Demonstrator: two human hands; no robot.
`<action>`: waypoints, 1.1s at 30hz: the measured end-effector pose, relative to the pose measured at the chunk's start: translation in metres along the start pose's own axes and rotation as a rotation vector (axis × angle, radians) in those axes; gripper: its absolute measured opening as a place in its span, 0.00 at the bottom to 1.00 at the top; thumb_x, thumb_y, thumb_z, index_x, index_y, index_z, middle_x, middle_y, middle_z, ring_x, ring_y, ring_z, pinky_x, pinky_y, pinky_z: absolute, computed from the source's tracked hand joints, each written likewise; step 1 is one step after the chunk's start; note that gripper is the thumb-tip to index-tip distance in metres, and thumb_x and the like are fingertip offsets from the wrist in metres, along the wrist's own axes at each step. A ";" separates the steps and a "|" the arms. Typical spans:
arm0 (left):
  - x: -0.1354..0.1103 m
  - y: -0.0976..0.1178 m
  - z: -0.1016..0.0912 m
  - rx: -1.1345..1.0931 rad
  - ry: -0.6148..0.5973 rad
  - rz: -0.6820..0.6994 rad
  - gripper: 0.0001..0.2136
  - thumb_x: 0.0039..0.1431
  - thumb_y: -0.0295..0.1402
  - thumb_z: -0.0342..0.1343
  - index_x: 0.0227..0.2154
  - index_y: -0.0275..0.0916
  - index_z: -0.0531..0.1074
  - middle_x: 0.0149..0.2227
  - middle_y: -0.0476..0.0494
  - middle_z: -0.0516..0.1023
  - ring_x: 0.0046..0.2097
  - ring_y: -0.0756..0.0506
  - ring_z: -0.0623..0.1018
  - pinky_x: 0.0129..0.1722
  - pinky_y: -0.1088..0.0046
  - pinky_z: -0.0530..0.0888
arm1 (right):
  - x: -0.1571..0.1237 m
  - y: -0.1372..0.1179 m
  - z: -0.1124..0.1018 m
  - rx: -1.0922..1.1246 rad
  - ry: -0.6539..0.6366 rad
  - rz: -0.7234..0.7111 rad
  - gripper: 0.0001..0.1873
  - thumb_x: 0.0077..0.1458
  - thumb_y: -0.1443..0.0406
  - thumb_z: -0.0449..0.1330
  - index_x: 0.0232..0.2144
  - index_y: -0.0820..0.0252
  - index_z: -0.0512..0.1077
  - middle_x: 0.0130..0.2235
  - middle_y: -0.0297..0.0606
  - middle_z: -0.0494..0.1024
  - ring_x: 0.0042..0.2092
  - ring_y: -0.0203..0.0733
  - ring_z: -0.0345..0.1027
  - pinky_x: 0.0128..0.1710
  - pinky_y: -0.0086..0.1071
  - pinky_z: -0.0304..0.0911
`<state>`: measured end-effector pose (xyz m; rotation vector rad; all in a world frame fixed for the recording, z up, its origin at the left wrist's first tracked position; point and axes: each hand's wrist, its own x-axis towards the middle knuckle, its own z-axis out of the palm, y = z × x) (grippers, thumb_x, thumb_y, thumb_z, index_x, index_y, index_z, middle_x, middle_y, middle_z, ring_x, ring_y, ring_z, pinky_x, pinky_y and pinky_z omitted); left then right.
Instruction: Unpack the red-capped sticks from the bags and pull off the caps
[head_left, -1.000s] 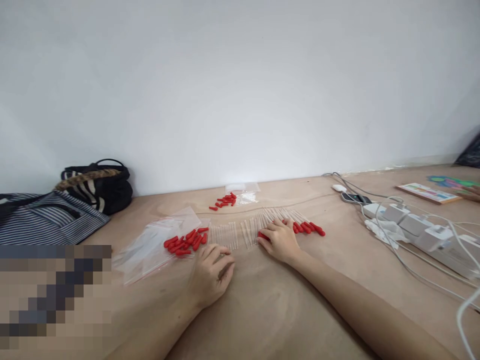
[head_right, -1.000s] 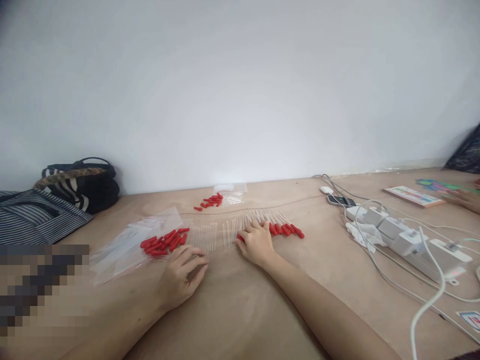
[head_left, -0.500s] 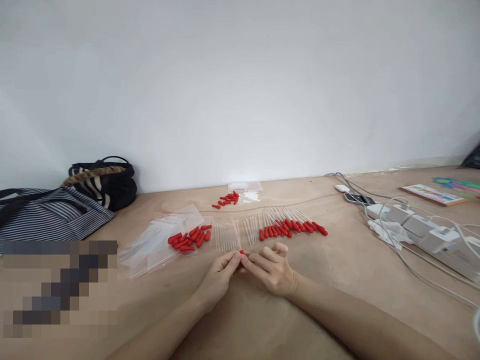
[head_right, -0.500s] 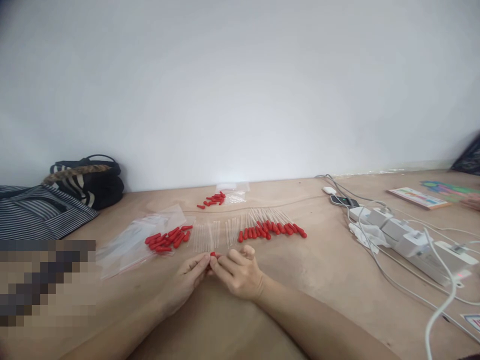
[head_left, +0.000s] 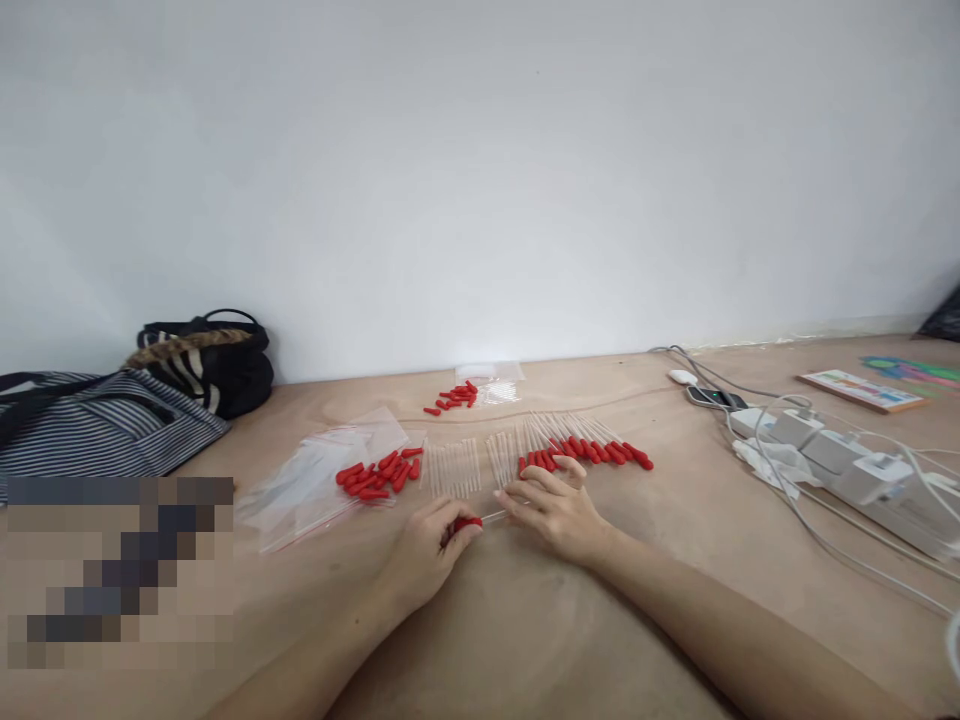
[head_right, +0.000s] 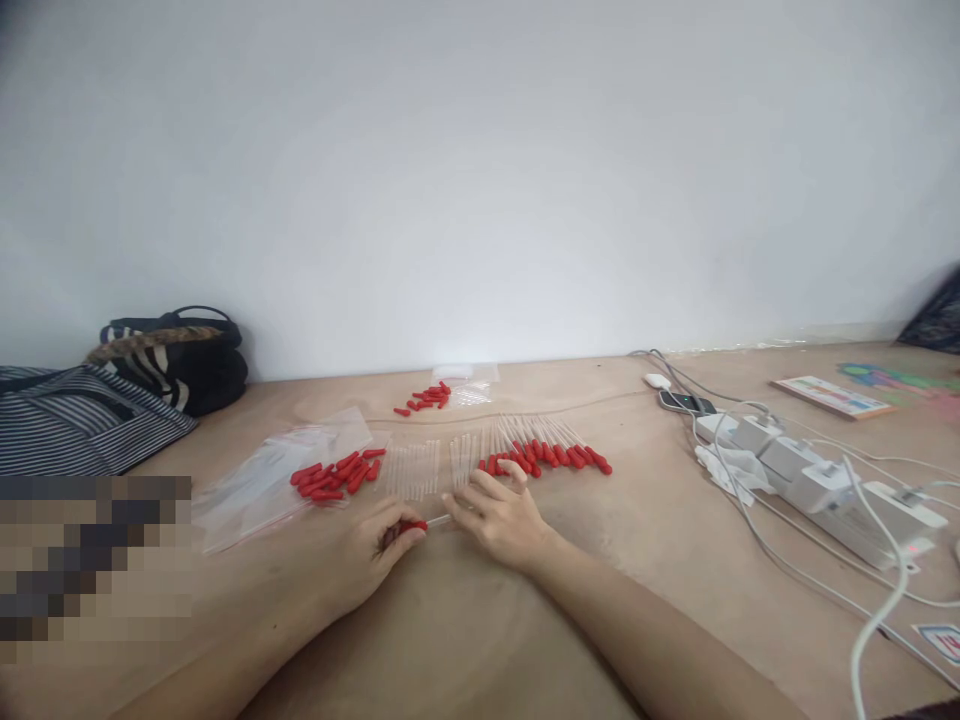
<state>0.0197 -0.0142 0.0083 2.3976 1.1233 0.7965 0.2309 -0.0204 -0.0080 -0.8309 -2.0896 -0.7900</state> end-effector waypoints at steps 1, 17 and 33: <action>-0.001 0.001 0.001 0.016 -0.001 0.018 0.08 0.57 0.33 0.48 0.27 0.39 0.70 0.26 0.50 0.71 0.27 0.50 0.69 0.28 0.75 0.66 | -0.001 -0.001 0.002 0.010 0.000 -0.015 0.07 0.57 0.67 0.54 0.36 0.55 0.70 0.28 0.28 0.76 0.37 0.33 0.63 0.49 0.40 0.39; -0.006 -0.001 -0.015 0.199 0.059 0.269 0.14 0.61 0.34 0.42 0.25 0.39 0.69 0.25 0.48 0.71 0.27 0.50 0.71 0.27 0.77 0.67 | 0.008 -0.015 -0.003 0.082 -0.029 0.045 0.12 0.57 0.66 0.51 0.23 0.59 0.68 0.18 0.26 0.67 0.31 0.32 0.59 0.47 0.37 0.40; 0.001 -0.086 -0.074 0.550 0.450 -0.175 0.13 0.50 0.35 0.44 0.31 0.37 0.73 0.30 0.42 0.76 0.28 0.46 0.75 0.31 0.72 0.71 | 0.037 -0.003 0.026 0.025 -0.436 0.763 0.11 0.54 0.65 0.51 0.26 0.57 0.73 0.28 0.36 0.76 0.36 0.41 0.63 0.36 0.36 0.40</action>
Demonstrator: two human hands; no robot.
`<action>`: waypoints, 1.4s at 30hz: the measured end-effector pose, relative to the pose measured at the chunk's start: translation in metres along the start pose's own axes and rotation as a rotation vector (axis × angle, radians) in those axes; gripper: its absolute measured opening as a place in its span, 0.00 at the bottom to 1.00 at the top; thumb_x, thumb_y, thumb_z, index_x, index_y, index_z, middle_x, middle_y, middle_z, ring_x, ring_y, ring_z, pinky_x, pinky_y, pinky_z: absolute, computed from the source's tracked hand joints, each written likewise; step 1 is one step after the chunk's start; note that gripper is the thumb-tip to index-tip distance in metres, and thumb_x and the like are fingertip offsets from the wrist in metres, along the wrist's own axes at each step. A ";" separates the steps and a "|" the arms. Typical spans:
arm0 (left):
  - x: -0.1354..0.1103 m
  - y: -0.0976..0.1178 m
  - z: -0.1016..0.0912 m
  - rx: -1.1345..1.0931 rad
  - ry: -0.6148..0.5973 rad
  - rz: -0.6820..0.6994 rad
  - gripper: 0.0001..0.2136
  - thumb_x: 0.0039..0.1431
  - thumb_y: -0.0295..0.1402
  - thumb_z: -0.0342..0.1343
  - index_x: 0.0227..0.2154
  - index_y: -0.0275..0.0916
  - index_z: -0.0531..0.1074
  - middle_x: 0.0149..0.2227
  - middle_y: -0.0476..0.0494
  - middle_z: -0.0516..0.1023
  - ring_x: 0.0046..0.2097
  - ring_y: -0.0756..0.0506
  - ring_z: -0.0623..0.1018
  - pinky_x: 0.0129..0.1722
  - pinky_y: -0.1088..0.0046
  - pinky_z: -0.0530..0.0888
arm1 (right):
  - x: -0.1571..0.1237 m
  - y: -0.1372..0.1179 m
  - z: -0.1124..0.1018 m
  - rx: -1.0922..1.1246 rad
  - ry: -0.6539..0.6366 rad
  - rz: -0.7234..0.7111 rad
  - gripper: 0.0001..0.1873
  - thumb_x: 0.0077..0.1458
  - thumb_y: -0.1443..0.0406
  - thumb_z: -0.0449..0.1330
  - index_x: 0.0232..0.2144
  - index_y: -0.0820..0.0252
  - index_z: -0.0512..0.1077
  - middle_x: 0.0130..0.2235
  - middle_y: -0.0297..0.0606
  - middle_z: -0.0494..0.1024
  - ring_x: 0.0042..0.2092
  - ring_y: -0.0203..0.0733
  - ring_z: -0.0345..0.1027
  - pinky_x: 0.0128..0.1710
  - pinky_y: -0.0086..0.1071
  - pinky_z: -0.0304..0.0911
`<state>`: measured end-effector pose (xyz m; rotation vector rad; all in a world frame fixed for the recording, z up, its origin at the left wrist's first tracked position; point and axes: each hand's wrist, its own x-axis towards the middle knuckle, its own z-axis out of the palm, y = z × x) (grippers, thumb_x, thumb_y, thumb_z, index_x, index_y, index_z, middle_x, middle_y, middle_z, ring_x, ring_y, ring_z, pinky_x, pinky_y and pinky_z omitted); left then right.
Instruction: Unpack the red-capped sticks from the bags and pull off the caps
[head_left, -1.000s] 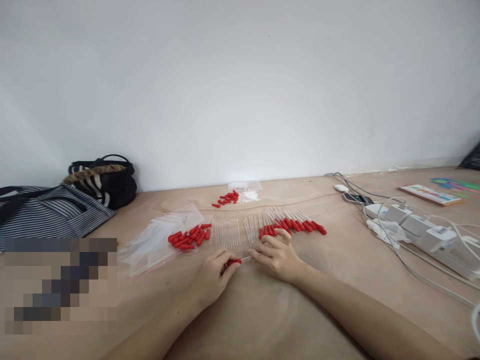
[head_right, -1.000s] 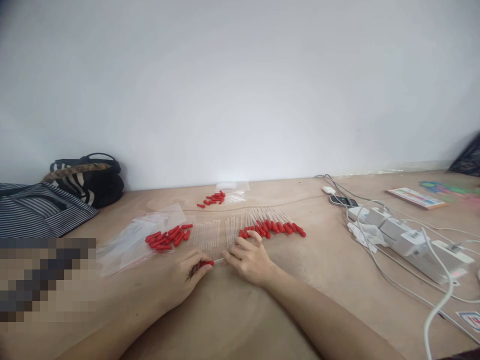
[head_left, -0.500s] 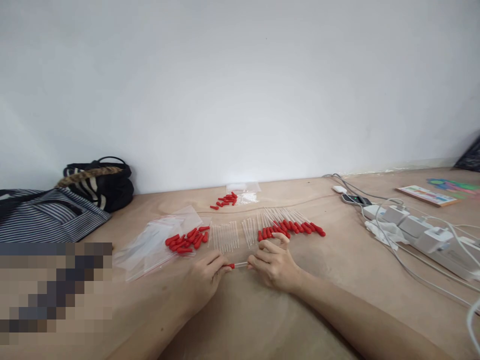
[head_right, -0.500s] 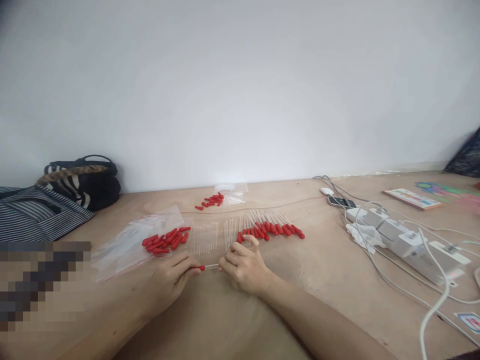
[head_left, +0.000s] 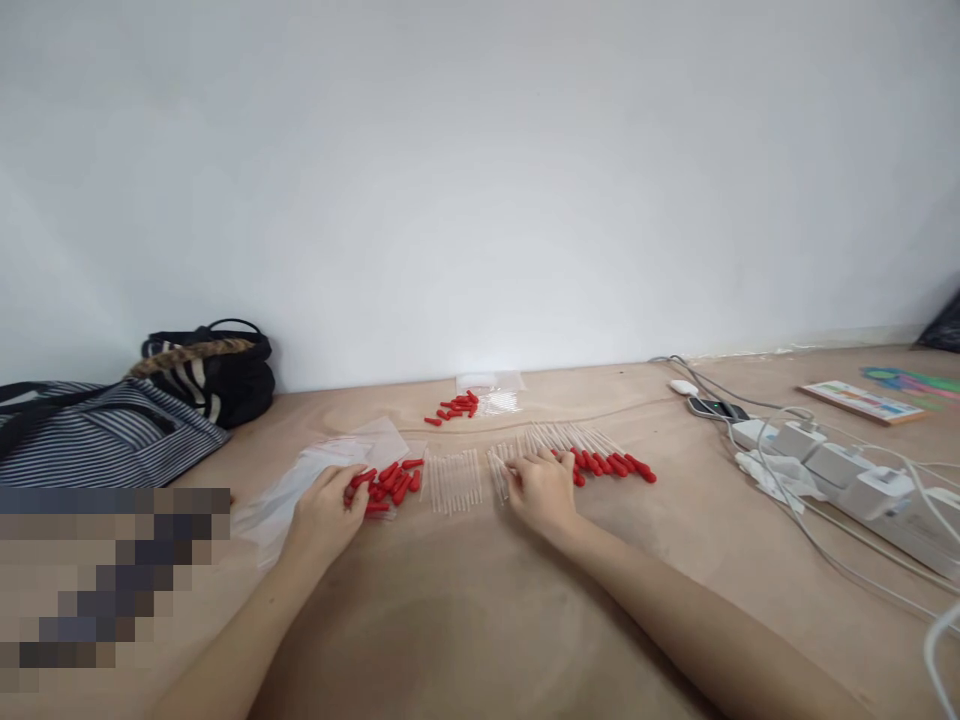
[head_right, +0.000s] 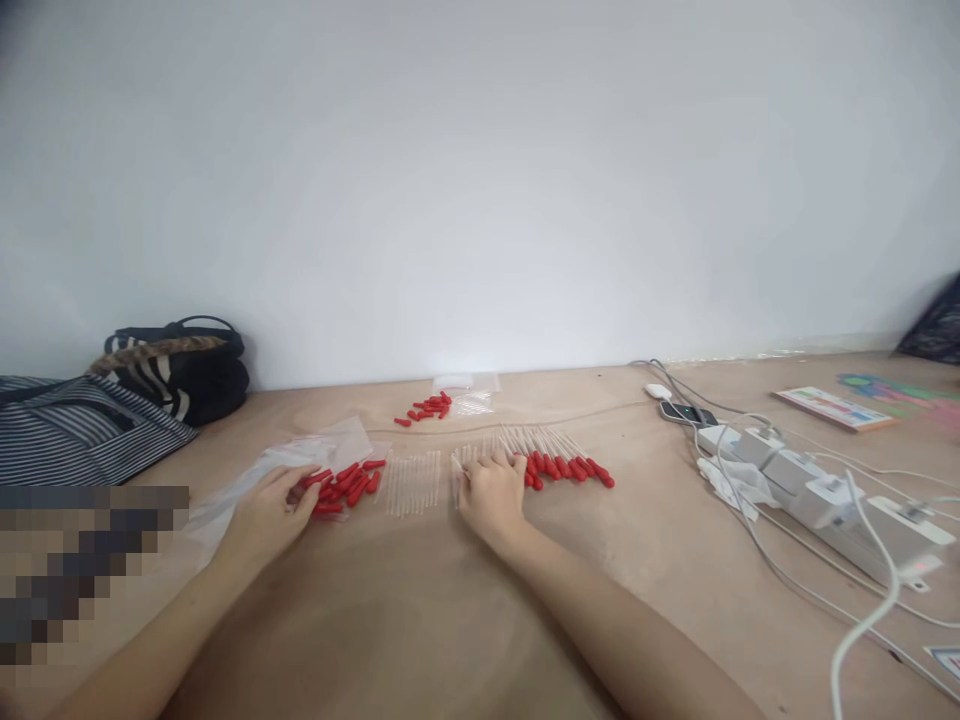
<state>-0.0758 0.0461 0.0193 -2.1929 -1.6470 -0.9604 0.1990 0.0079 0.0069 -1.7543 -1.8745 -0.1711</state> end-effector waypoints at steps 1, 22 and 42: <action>0.000 -0.001 0.000 0.021 0.003 -0.004 0.14 0.50 0.36 0.44 0.31 0.37 0.73 0.30 0.42 0.76 0.28 0.45 0.75 0.31 0.71 0.71 | 0.005 -0.006 0.002 -0.023 -0.038 0.021 0.10 0.54 0.65 0.51 0.27 0.57 0.73 0.29 0.37 0.76 0.37 0.42 0.63 0.36 0.37 0.40; -0.001 0.002 -0.004 0.130 0.044 -0.038 0.18 0.55 0.43 0.42 0.38 0.36 0.70 0.28 0.43 0.75 0.29 0.44 0.75 0.29 0.71 0.69 | 0.034 -0.044 0.017 -0.121 -0.272 0.136 0.11 0.46 0.68 0.53 0.30 0.62 0.74 0.35 0.48 0.76 0.42 0.49 0.65 0.42 0.42 0.43; -0.033 0.081 0.017 -0.220 -0.079 0.459 0.08 0.57 0.33 0.48 0.33 0.38 0.70 0.25 0.46 0.73 0.30 0.46 0.72 0.33 0.69 0.67 | 0.008 0.058 -0.025 -0.275 -0.183 0.196 0.16 0.54 0.58 0.50 0.31 0.63 0.72 0.38 0.48 0.74 0.44 0.52 0.62 0.41 0.42 0.46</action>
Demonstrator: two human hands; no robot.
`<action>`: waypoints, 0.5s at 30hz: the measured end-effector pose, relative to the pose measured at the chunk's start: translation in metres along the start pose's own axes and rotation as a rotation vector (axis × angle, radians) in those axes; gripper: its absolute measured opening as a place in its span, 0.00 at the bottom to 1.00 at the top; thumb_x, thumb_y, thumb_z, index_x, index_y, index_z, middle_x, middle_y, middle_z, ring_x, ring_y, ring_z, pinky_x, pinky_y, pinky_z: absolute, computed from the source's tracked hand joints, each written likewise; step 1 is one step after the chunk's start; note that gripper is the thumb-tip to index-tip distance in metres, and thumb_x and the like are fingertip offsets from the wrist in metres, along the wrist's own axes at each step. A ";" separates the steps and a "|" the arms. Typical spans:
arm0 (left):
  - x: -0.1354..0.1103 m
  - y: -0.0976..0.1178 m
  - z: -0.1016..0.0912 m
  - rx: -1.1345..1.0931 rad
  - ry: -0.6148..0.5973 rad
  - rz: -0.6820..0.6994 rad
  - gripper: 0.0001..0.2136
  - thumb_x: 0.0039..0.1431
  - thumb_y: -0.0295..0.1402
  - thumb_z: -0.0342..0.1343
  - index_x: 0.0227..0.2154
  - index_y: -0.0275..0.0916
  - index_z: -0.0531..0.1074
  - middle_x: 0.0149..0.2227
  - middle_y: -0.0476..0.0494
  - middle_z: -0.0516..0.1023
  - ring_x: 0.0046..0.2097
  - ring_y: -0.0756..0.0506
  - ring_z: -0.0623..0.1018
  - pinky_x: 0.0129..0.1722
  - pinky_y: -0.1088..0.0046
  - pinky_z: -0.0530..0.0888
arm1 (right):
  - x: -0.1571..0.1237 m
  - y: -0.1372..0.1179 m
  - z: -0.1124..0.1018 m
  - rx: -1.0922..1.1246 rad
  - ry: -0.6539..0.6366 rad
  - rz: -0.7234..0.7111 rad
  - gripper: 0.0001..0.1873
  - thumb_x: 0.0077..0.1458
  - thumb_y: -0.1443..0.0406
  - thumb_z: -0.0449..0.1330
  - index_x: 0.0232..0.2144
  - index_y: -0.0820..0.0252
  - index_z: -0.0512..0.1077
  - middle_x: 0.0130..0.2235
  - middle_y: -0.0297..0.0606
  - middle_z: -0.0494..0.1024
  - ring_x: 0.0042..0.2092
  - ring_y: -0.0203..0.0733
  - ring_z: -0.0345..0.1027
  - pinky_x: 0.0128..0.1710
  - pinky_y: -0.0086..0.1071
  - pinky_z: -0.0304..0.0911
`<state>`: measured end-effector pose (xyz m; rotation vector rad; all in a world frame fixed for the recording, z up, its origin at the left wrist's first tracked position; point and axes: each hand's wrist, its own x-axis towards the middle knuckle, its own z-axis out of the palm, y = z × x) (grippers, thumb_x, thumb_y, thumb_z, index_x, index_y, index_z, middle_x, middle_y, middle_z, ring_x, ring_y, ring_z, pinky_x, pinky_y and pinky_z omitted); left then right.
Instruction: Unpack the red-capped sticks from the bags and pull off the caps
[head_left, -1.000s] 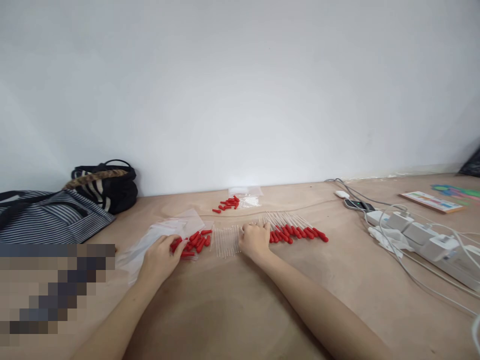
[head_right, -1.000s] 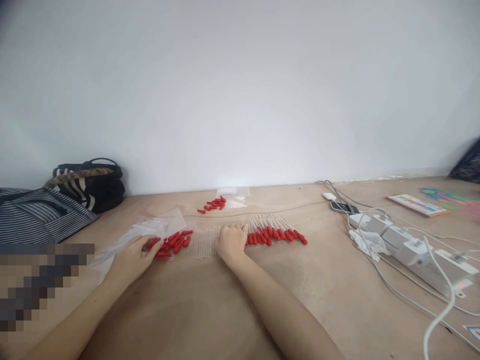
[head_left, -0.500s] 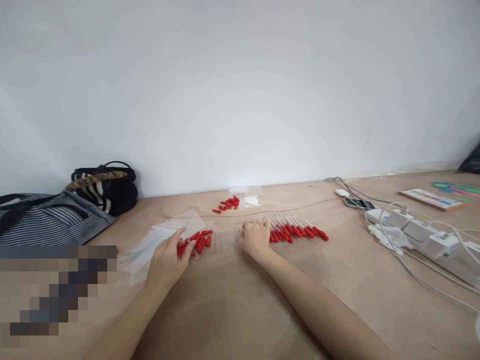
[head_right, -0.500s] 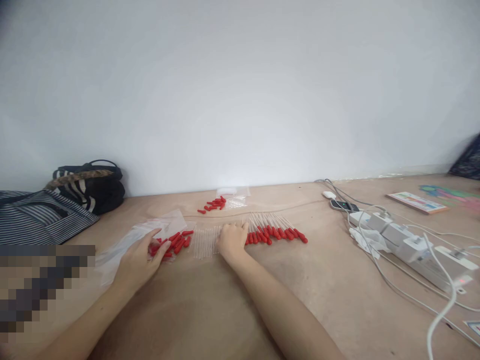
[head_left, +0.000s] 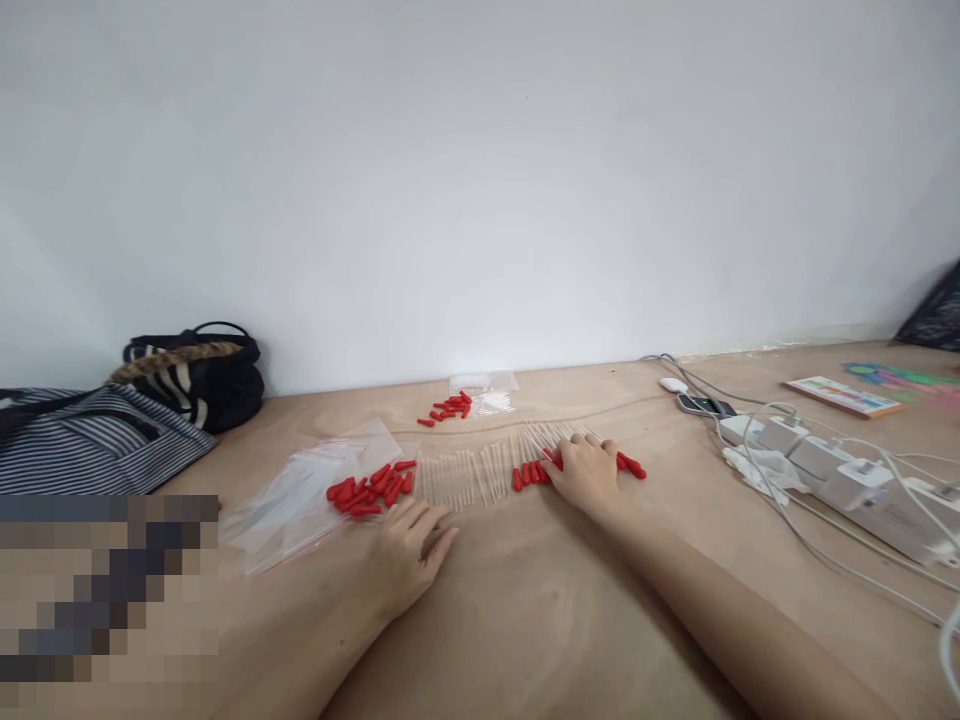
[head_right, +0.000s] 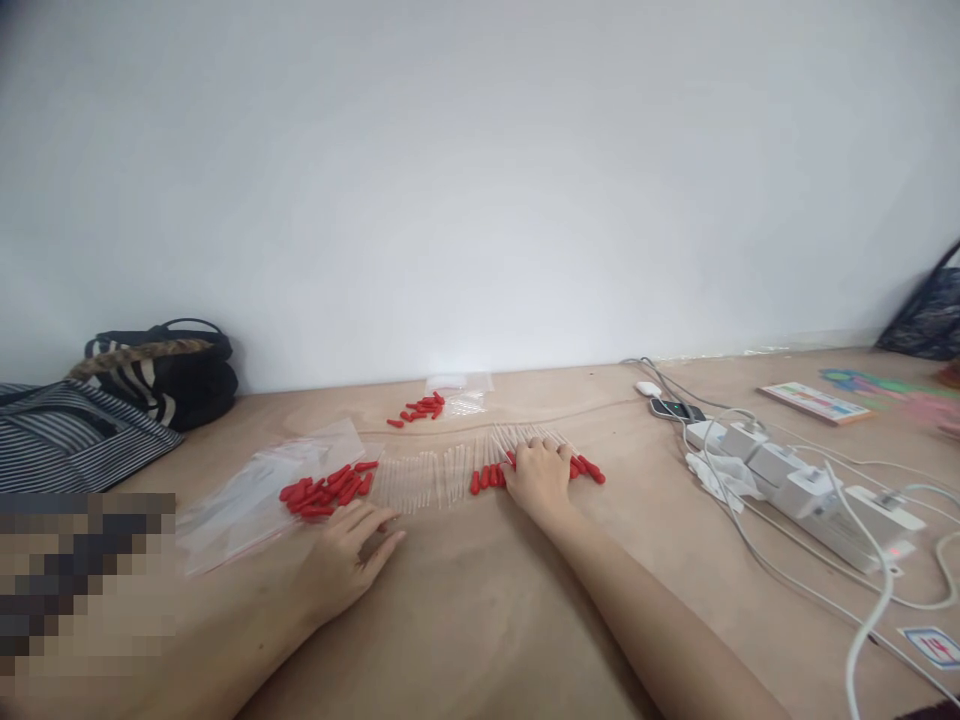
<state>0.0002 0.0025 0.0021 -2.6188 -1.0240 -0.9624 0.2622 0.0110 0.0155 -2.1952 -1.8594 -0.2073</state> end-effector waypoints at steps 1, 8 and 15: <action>0.000 0.001 0.001 -0.002 -0.011 0.010 0.07 0.57 0.33 0.48 0.32 0.38 0.71 0.25 0.46 0.73 0.30 0.46 0.72 0.33 0.70 0.67 | 0.003 -0.003 -0.001 0.010 -0.037 0.017 0.15 0.54 0.59 0.50 0.31 0.63 0.72 0.38 0.48 0.74 0.44 0.52 0.62 0.41 0.43 0.46; -0.001 0.001 0.000 -0.006 -0.018 0.037 0.08 0.58 0.31 0.47 0.29 0.37 0.71 0.25 0.46 0.73 0.29 0.47 0.70 0.31 0.70 0.66 | 0.033 -0.018 -0.008 0.089 -0.225 0.122 0.06 0.47 0.67 0.56 0.25 0.63 0.73 0.32 0.47 0.76 0.40 0.51 0.67 0.46 0.46 0.45; 0.001 0.001 0.000 -0.039 -0.009 0.062 0.08 0.58 0.30 0.47 0.29 0.38 0.71 0.25 0.47 0.72 0.29 0.48 0.70 0.31 0.71 0.66 | 0.029 -0.011 -0.018 0.299 -0.245 0.068 0.10 0.54 0.65 0.50 0.31 0.62 0.70 0.33 0.43 0.75 0.38 0.44 0.68 0.42 0.38 0.54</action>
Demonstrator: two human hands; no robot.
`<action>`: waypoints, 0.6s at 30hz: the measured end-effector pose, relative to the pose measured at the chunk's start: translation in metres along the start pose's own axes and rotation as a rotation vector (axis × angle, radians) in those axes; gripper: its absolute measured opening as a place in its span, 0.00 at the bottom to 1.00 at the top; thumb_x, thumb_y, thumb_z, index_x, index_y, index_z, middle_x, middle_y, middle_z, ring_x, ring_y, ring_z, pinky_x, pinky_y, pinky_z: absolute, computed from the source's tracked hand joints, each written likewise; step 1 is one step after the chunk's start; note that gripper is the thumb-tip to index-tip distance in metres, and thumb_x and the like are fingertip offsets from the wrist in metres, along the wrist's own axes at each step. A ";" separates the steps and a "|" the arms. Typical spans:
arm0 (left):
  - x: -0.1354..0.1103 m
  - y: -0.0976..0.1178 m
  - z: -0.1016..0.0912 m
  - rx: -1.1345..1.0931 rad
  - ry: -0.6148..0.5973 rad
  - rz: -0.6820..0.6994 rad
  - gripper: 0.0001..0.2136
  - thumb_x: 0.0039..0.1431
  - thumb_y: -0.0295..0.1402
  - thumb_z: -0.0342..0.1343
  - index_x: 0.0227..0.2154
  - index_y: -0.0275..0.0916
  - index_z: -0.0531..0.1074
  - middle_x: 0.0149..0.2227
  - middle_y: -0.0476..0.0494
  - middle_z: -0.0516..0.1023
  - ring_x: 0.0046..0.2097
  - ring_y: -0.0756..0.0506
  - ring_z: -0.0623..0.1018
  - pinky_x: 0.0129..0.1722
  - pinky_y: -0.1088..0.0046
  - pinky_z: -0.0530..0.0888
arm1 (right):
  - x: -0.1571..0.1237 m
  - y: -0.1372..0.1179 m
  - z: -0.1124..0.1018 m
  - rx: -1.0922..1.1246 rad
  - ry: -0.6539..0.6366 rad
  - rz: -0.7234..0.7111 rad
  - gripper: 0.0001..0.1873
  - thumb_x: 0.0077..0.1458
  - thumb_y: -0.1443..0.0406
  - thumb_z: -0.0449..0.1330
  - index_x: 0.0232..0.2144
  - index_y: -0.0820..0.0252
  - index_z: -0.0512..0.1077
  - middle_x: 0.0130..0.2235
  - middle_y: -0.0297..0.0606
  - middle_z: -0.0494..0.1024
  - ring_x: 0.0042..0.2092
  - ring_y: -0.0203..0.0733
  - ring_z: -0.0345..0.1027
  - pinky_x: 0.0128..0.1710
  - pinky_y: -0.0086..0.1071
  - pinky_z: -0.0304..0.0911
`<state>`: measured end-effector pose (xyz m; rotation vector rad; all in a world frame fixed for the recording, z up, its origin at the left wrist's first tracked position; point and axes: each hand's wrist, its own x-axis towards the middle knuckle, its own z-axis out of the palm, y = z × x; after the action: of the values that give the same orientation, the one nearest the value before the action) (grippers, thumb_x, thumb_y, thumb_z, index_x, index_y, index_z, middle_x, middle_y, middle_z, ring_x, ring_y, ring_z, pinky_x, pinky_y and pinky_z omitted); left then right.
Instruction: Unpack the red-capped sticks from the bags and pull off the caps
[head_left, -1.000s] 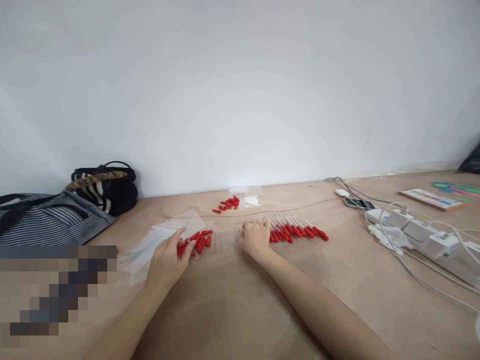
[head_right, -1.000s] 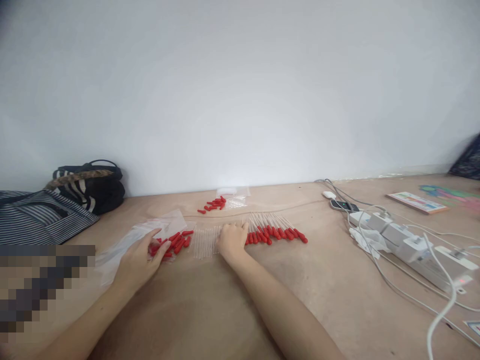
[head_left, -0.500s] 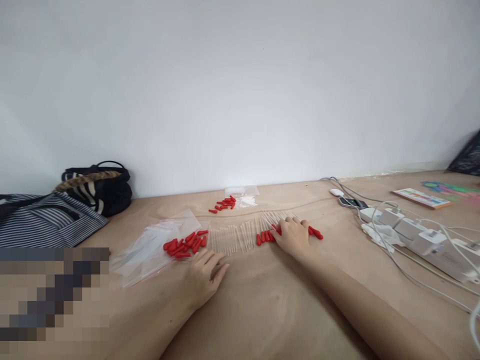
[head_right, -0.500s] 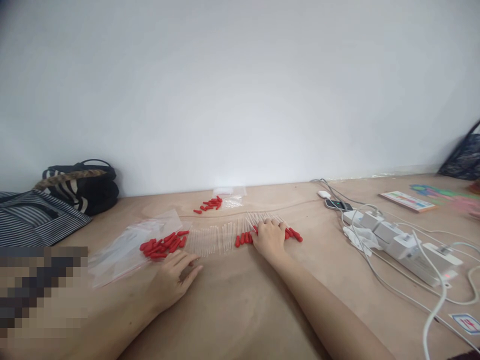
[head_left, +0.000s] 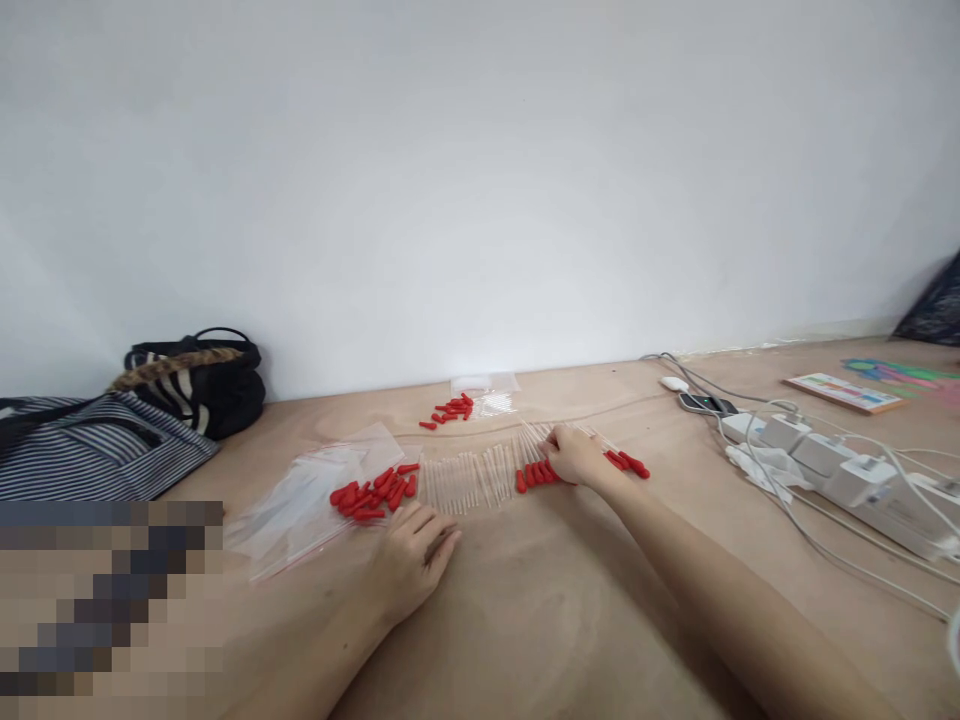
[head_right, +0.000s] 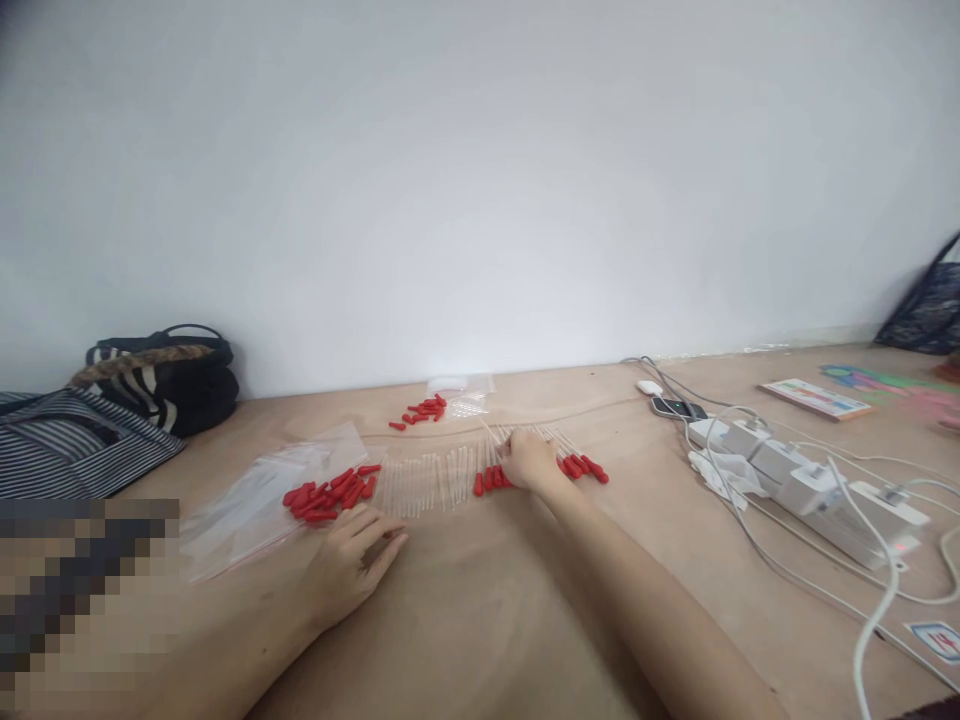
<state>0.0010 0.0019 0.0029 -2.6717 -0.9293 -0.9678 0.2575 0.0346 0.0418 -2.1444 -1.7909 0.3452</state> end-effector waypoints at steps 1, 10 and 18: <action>0.000 0.000 0.000 -0.005 0.001 0.001 0.08 0.58 0.30 0.47 0.29 0.38 0.71 0.25 0.47 0.72 0.30 0.48 0.70 0.31 0.71 0.66 | -0.005 0.002 0.000 0.045 0.002 -0.038 0.11 0.55 0.65 0.48 0.35 0.61 0.69 0.35 0.41 0.75 0.38 0.41 0.67 0.41 0.35 0.56; 0.001 0.007 0.000 -0.088 -0.011 -0.015 0.07 0.58 0.30 0.47 0.31 0.38 0.71 0.25 0.47 0.72 0.29 0.48 0.71 0.30 0.71 0.68 | -0.057 0.016 0.032 1.022 -0.214 -0.396 0.15 0.51 0.53 0.55 0.30 0.59 0.63 0.25 0.30 0.66 0.25 0.31 0.59 0.27 0.28 0.57; -0.001 0.024 0.008 -0.234 -0.016 -0.043 0.15 0.59 0.35 0.48 0.48 0.40 0.64 0.43 0.43 0.74 0.44 0.46 0.74 0.42 0.71 0.71 | -0.072 0.001 0.049 1.456 -0.366 -0.304 0.16 0.38 0.57 0.67 0.24 0.60 0.67 0.32 0.35 0.75 0.32 0.35 0.69 0.37 0.33 0.62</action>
<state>0.0191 -0.0150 -0.0022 -2.8648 -0.9333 -1.1304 0.2262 -0.0316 -0.0046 -0.7846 -1.2033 1.4423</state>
